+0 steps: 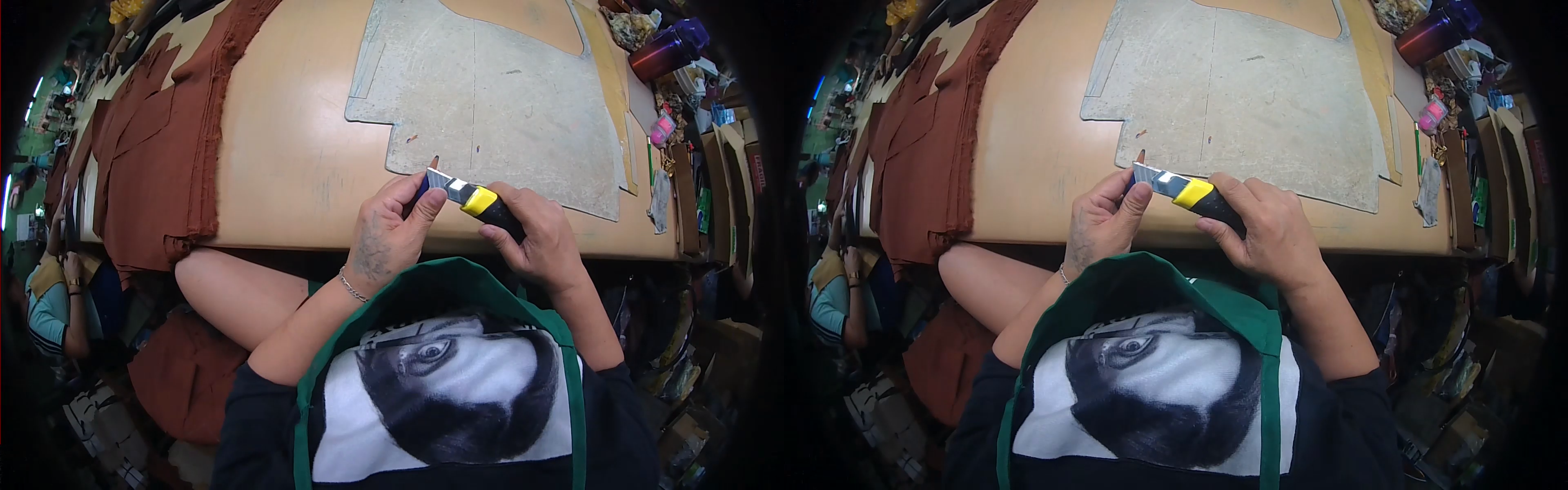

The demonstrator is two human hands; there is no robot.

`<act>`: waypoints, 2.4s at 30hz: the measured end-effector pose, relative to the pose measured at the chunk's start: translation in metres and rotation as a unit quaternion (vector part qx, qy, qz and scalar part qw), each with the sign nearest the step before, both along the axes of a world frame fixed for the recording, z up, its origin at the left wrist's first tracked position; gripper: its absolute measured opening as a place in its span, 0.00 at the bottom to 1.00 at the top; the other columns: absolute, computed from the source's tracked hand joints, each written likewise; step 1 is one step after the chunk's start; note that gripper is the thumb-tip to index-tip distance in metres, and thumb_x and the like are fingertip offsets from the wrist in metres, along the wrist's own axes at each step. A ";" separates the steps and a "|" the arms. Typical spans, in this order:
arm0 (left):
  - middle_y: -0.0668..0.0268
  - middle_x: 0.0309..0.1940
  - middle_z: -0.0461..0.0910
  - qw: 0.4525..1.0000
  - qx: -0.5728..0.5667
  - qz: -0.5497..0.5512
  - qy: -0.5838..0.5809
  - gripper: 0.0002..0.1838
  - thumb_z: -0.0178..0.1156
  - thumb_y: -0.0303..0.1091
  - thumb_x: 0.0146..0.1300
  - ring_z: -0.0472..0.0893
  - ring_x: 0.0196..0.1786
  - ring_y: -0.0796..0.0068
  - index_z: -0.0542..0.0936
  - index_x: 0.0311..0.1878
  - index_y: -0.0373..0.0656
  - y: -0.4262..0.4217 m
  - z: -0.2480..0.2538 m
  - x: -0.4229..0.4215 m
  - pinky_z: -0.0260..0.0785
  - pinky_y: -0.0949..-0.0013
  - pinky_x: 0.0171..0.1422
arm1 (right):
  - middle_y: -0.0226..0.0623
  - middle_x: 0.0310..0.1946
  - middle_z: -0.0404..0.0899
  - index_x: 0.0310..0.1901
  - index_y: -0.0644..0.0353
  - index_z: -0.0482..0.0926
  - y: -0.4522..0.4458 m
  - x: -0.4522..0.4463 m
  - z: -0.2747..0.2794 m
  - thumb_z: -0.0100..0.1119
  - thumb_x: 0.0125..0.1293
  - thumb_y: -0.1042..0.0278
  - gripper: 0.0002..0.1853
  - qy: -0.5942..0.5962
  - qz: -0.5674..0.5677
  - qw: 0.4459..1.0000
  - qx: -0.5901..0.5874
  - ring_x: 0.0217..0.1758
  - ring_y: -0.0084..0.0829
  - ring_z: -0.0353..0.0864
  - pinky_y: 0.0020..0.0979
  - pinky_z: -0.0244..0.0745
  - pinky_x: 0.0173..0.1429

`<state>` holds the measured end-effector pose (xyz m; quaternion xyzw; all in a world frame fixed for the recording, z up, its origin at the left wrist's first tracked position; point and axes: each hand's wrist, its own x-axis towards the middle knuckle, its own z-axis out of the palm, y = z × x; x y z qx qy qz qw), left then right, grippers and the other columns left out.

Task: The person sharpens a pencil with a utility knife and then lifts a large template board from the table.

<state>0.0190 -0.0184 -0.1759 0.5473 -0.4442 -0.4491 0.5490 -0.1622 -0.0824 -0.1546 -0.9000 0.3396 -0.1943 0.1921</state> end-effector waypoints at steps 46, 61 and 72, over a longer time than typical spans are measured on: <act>0.74 0.22 0.62 0.967 0.111 -0.080 0.214 0.19 0.44 0.42 0.65 0.61 0.22 0.88 0.71 0.47 0.34 0.000 0.008 0.011 0.54 0.84 0.25 | 0.41 0.22 0.70 0.46 0.57 0.70 -0.006 -0.005 0.000 0.60 0.50 0.57 0.22 -0.049 -0.052 0.996 -0.052 0.25 0.41 0.73 0.37 0.66 0.29; 0.73 0.27 0.66 0.973 0.101 -0.099 0.183 0.16 0.40 0.35 0.66 0.64 0.25 0.91 0.68 0.52 0.37 0.007 0.013 0.010 0.60 0.87 0.29 | 0.41 0.21 0.69 0.44 0.58 0.71 0.003 0.000 0.003 0.59 0.51 0.55 0.22 0.008 0.008 1.000 0.008 0.24 0.41 0.72 0.36 0.66 0.29; 0.77 0.23 0.63 0.979 0.108 -0.086 0.151 0.18 0.46 0.37 0.64 0.59 0.24 0.91 0.67 0.55 0.39 0.008 0.016 0.007 0.55 0.88 0.28 | 0.39 0.20 0.68 0.44 0.58 0.71 0.005 0.002 0.003 0.60 0.50 0.55 0.22 0.026 0.000 0.999 -0.021 0.22 0.39 0.71 0.35 0.65 0.27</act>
